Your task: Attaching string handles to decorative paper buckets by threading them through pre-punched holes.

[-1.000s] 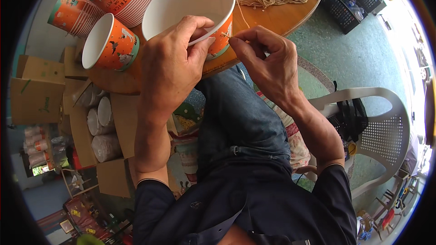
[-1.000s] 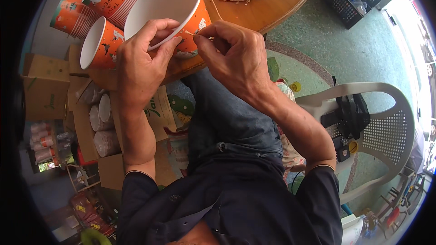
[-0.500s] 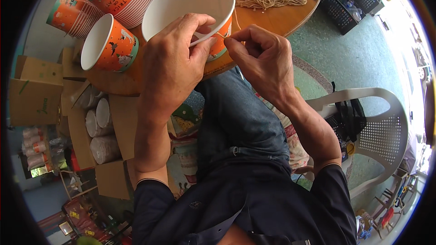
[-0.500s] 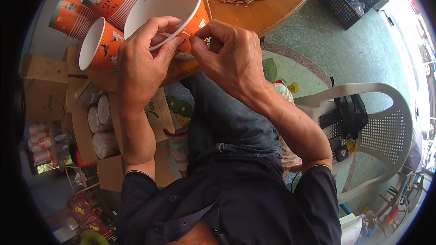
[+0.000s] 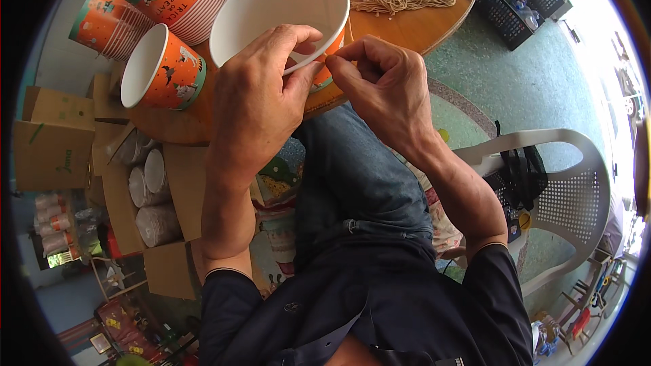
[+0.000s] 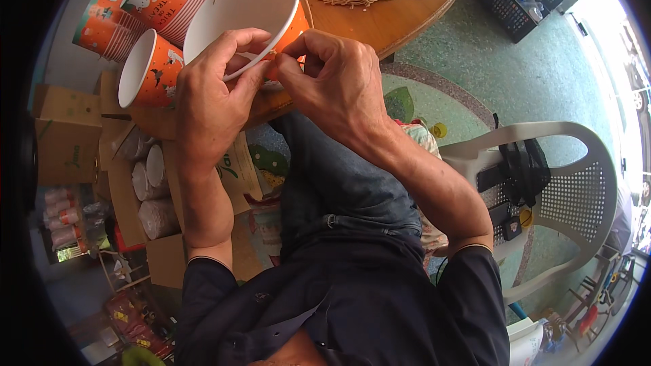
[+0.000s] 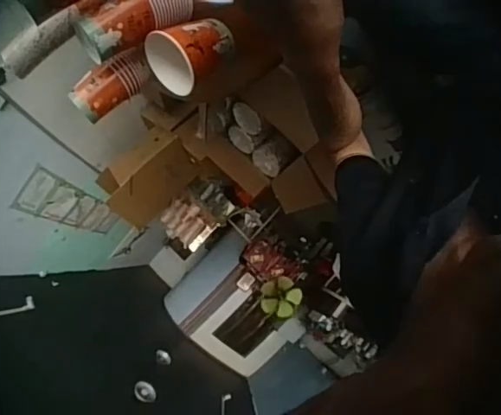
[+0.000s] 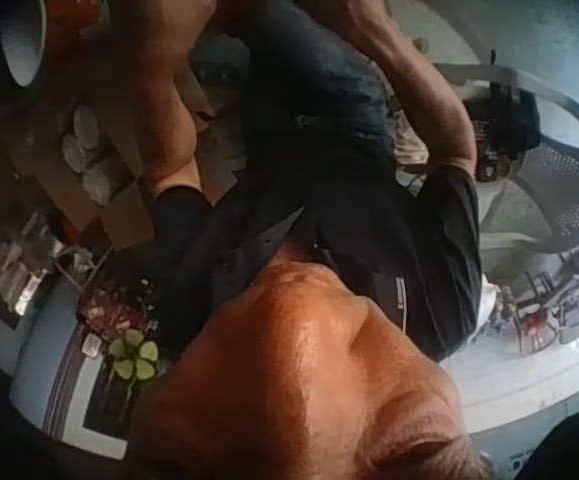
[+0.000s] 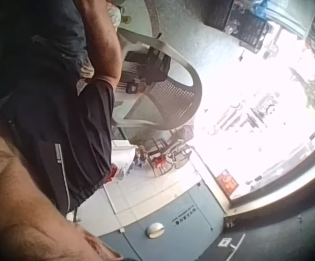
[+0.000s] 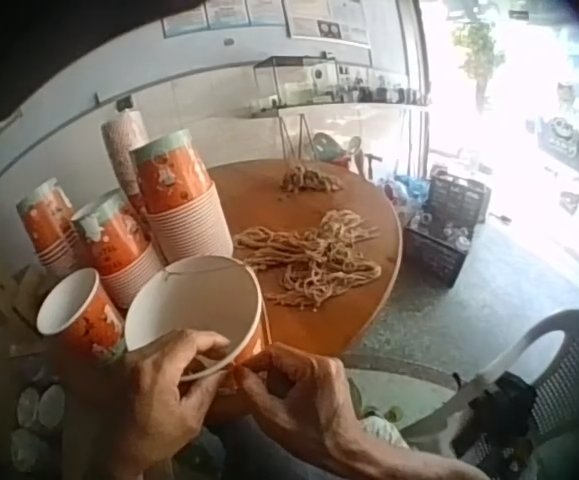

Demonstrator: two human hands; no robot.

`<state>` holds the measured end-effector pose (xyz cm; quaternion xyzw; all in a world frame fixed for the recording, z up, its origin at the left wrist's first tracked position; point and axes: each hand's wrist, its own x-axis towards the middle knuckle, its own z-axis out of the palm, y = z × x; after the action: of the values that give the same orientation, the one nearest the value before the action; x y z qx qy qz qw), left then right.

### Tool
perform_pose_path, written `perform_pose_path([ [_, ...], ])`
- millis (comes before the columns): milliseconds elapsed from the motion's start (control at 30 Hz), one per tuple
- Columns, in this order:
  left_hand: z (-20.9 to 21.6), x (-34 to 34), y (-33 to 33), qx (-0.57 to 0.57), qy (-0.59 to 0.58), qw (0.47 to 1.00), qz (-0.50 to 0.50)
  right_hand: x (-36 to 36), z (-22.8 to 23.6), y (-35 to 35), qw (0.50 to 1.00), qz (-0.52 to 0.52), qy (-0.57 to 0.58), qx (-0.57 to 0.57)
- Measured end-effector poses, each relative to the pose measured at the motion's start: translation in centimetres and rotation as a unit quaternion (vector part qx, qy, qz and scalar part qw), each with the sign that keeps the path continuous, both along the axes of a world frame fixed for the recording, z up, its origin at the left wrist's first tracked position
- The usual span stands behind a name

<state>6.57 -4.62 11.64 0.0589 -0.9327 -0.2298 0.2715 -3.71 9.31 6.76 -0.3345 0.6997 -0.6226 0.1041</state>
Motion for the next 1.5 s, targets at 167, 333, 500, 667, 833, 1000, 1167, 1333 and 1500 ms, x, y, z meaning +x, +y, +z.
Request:
perform_pose_path([
  [167,0.1,0.3,0.0,0.024,-0.009,1.0,-0.013,0.2,0.2,-0.1,1.0,0.001,0.007,0.003],
  [333,0.6,0.7,-0.3,0.036,-0.02,0.998,-0.053,0.2,0.0,-0.3,1.0,-0.005,0.004,0.004],
  [500,2.3,0.7,-1.1,0.044,-0.042,0.994,-0.086,0.3,0.0,-0.5,1.0,-0.009,-0.005,-0.012],
  [667,2.7,-0.2,-2.8,0.082,-0.125,0.982,-0.115,0.2,0.3,-0.5,1.0,-0.005,-0.001,-0.016],
  [833,2.7,-0.9,-3.0,0.094,-0.138,0.981,-0.103,0.0,0.2,0.0,1.0,0.019,0.003,-0.009],
  [1000,2.7,-0.9,-2.8,0.045,-0.134,0.986,-0.091,-0.2,0.2,0.4,0.999,0.026,0.017,-0.016],
  [1167,3.4,-0.2,-2.6,0.092,-0.13,0.986,-0.054,-0.6,1.0,0.6,0.995,-0.019,0.062,-0.077],
  [1333,2.8,-0.1,-3.3,0.252,-0.046,0.965,-0.058,-0.9,0.8,-0.2,0.989,0.048,0.135,-0.035],
  [1500,2.8,-0.8,-2.6,0.39,0.002,0.91,-0.141,-0.8,0.4,-0.9,0.992,0.062,0.106,-0.029],
])
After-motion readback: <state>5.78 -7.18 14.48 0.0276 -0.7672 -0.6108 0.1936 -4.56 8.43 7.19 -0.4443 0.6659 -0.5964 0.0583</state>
